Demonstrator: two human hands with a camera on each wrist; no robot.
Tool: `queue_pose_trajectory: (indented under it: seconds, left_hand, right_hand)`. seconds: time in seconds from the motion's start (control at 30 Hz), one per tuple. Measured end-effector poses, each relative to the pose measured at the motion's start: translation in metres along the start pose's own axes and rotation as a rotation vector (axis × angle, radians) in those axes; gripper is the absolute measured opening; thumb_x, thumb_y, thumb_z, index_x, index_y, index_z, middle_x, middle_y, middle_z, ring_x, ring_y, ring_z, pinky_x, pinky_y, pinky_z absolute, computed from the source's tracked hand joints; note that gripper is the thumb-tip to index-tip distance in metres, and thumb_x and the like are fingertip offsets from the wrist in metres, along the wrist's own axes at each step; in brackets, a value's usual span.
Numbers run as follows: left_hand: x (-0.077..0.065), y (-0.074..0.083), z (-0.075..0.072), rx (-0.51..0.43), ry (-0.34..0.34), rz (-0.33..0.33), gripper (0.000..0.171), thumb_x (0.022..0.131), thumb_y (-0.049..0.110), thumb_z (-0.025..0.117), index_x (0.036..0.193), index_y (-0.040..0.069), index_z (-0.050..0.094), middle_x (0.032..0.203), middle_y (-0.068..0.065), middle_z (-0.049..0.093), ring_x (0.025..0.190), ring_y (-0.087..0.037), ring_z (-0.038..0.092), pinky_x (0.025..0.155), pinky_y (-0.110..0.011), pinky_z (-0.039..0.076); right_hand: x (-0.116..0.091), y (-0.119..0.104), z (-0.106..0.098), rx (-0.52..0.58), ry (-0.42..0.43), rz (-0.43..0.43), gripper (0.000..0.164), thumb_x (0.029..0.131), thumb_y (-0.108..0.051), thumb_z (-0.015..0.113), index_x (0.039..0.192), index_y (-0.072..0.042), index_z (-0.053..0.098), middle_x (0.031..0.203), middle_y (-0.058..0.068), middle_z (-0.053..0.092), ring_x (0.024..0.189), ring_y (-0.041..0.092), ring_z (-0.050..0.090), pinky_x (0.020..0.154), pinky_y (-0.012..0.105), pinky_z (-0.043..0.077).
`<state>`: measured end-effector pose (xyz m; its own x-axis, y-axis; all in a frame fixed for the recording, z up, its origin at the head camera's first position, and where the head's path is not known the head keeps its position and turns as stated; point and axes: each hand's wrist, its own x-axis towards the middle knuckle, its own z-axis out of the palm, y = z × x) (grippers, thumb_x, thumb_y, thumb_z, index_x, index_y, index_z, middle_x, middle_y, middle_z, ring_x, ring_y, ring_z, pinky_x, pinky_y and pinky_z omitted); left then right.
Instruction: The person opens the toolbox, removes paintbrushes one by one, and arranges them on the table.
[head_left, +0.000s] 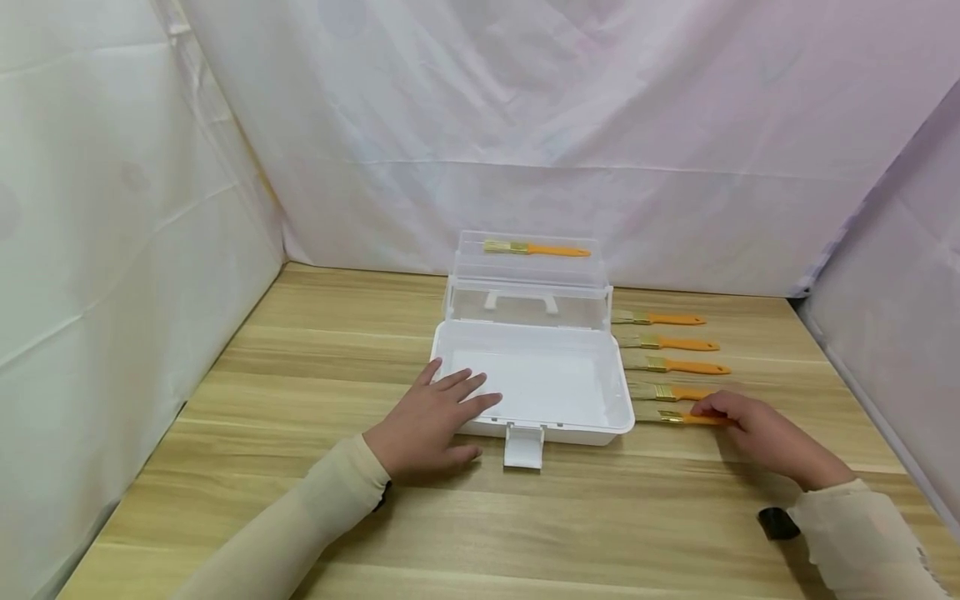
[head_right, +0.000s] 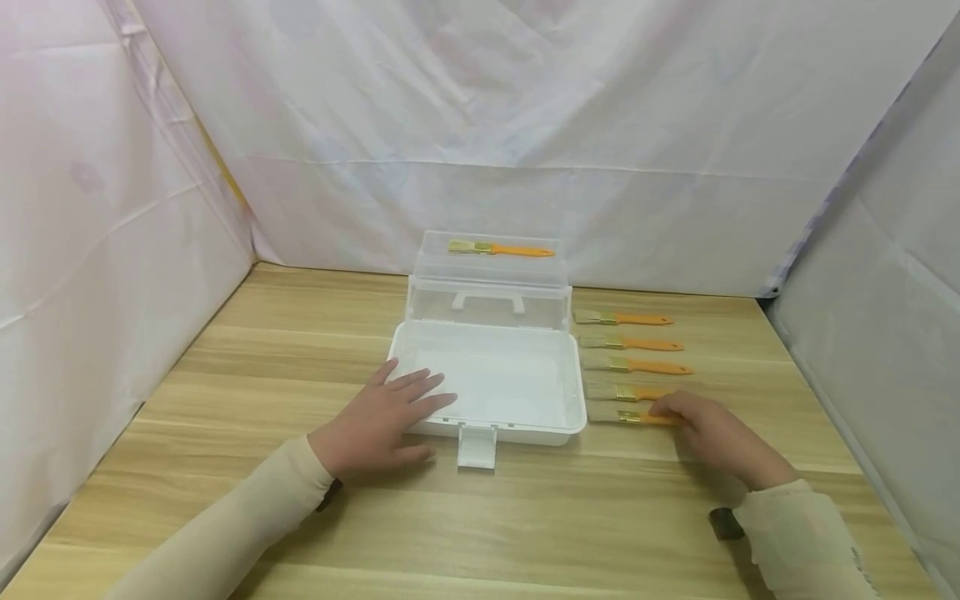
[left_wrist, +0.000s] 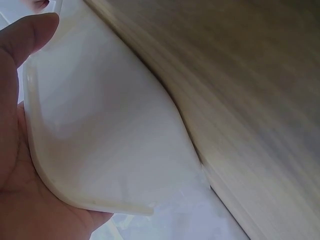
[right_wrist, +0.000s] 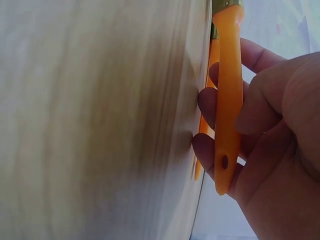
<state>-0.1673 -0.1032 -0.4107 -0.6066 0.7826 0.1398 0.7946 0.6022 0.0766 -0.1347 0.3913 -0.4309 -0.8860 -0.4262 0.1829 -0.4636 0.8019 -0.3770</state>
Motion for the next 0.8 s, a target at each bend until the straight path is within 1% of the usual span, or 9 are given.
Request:
queue_pose_trajectory:
  seconds: [0.2, 0.37, 0.43, 0.57, 0.67, 0.8]
  left_hand:
    - [-0.0001, -0.0001, -0.0001, -0.001, 0.004, 0.003, 0.067, 0.089, 0.051, 0.066, 0.148, 0.024, 0.048, 0.149, -0.009, 0.048, 0.139, -0.028, 0.042, 0.115, -0.060, 0.017]
    - [-0.0001, 0.0001, -0.0011, -0.006, 0.004, 0.002, 0.068, 0.088, 0.051, 0.066, 0.148, 0.024, 0.048, 0.149, -0.010, 0.048, 0.139, -0.029, 0.042, 0.115, -0.060, 0.017]
    - [0.0000, 0.0003, -0.0013, -0.008, 0.002, 0.001, 0.068, 0.088, 0.051, 0.066, 0.148, 0.024, 0.048, 0.149, -0.010, 0.048, 0.139, -0.029, 0.042, 0.115, -0.060, 0.017]
    - [0.0001, 0.0005, -0.0013, -0.013, -0.003, -0.001, 0.068, 0.088, 0.051, 0.066, 0.148, 0.024, 0.048, 0.150, -0.010, 0.048, 0.139, -0.029, 0.042, 0.115, -0.059, 0.016]
    - [0.0001, 0.0006, -0.0013, -0.010, 0.005, 0.002, 0.068, 0.088, 0.051, 0.067, 0.147, 0.024, 0.049, 0.149, -0.010, 0.049, 0.138, -0.029, 0.043, 0.114, -0.060, 0.018]
    - [0.0001, 0.0007, -0.0012, -0.004, 0.014, 0.006, 0.067, 0.087, 0.051, 0.067, 0.146, 0.024, 0.050, 0.148, -0.010, 0.049, 0.137, -0.029, 0.044, 0.114, -0.061, 0.019]
  right_hand:
    - [-0.0015, 0.0008, -0.0010, -0.015, -0.012, 0.005, 0.040, 0.084, 0.016, 0.064, 0.104, -0.018, 0.069, 0.103, -0.005, 0.067, 0.097, 0.009, 0.061, 0.078, 0.017, 0.047]
    - [-0.0020, 0.0014, -0.0005, -0.024, -0.017, -0.007, 0.042, 0.084, 0.016, 0.064, 0.105, -0.020, 0.068, 0.103, -0.007, 0.066, 0.097, 0.007, 0.060, 0.078, 0.014, 0.046]
    - [-0.0018, 0.0015, -0.0004, -0.027, -0.019, -0.012, 0.042, 0.084, 0.017, 0.064, 0.104, -0.020, 0.068, 0.103, -0.007, 0.066, 0.096, 0.006, 0.060, 0.078, 0.015, 0.046]
    - [-0.0017, 0.0021, -0.0009, -0.002, -0.031, -0.008, 0.044, 0.082, 0.020, 0.061, 0.103, -0.018, 0.068, 0.101, -0.007, 0.066, 0.093, 0.005, 0.059, 0.075, 0.020, 0.049]
    - [-0.0017, 0.0020, -0.0016, 0.021, -0.047, 0.001, 0.046, 0.081, 0.022, 0.057, 0.103, -0.017, 0.068, 0.101, -0.006, 0.065, 0.091, 0.005, 0.059, 0.073, 0.023, 0.050]
    - [-0.0014, 0.0008, -0.0029, 0.026, -0.064, 0.017, 0.047, 0.082, 0.022, 0.056, 0.103, -0.018, 0.068, 0.101, -0.007, 0.065, 0.091, 0.005, 0.059, 0.074, 0.025, 0.050]
